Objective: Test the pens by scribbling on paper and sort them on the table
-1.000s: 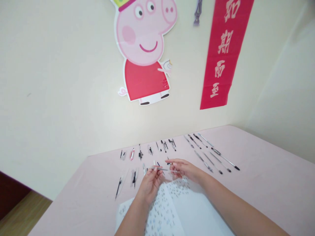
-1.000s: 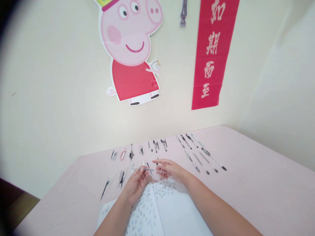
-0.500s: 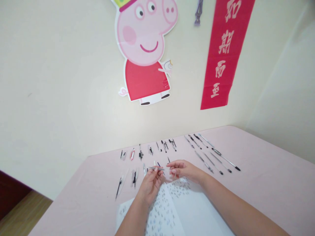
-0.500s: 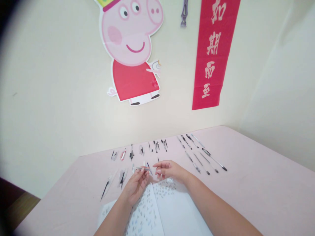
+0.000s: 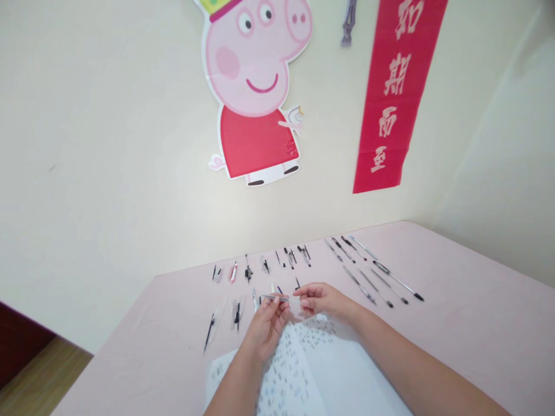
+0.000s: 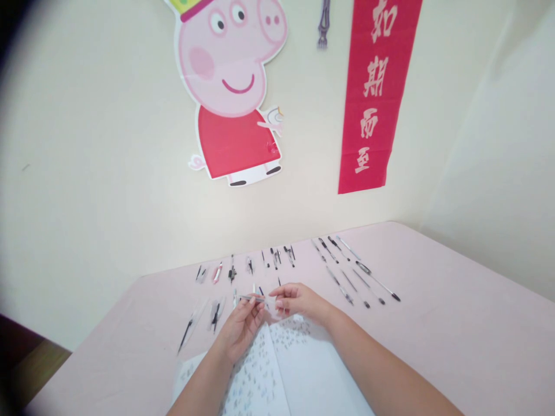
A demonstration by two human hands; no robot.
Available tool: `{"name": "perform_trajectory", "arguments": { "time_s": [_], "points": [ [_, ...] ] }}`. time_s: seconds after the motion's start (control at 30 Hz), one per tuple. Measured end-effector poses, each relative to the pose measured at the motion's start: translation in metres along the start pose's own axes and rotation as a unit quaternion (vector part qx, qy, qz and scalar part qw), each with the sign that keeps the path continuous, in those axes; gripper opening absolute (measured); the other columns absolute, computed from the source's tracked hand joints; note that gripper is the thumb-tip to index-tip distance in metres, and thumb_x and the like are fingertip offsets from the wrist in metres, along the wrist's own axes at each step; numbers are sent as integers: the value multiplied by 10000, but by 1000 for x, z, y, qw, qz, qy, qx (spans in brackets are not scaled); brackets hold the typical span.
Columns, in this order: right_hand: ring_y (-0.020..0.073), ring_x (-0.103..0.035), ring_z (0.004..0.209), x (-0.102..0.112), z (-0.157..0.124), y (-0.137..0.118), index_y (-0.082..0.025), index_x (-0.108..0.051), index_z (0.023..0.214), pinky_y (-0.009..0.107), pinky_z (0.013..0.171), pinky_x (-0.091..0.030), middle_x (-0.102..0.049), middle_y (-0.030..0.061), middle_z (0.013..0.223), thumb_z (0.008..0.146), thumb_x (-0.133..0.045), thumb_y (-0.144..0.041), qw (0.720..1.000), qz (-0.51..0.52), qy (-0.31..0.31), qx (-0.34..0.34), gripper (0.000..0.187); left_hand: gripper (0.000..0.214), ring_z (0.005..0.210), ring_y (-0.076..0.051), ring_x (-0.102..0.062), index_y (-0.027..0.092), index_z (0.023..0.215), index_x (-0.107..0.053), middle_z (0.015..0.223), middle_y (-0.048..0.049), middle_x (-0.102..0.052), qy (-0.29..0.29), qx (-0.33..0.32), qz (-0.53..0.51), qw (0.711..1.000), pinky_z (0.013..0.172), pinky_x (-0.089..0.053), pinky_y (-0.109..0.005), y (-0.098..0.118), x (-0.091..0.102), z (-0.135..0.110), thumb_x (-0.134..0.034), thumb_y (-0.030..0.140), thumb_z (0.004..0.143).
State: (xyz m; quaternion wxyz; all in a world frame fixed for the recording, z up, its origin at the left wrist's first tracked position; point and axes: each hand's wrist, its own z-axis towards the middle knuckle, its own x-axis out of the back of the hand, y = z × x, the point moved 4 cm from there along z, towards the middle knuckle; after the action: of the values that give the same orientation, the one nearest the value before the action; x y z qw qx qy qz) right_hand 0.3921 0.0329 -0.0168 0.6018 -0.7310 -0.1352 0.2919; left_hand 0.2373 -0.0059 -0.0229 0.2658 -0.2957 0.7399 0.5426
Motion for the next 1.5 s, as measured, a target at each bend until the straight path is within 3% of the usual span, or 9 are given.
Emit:
{"name": "perform_trajectory", "arguments": {
  "time_s": [1.0, 1.5],
  "points": [
    [85, -544, 584, -3, 1, 2, -138, -665, 947, 249, 620, -439, -605, -5, 690, 580, -796, -383, 1000, -12, -9, 5, 460, 115, 594, -72, -629, 100, 750, -600, 668, -40, -645, -1, 4, 8, 1000, 610, -549, -161, -1, 1, 0, -538, 79, 844],
    [103, -568, 598, 0, 6, 11, -140, -677, 908, 262, 627, -458, -621, 1, 686, 571, -798, -392, 999, -33, 17, 18, 438, 87, 592, -78, -626, 93, 743, -594, 685, -47, -642, 4, -1, 4, 1000, 598, -553, -167, 0, 0, 1, -568, 79, 825]
  ]
}}
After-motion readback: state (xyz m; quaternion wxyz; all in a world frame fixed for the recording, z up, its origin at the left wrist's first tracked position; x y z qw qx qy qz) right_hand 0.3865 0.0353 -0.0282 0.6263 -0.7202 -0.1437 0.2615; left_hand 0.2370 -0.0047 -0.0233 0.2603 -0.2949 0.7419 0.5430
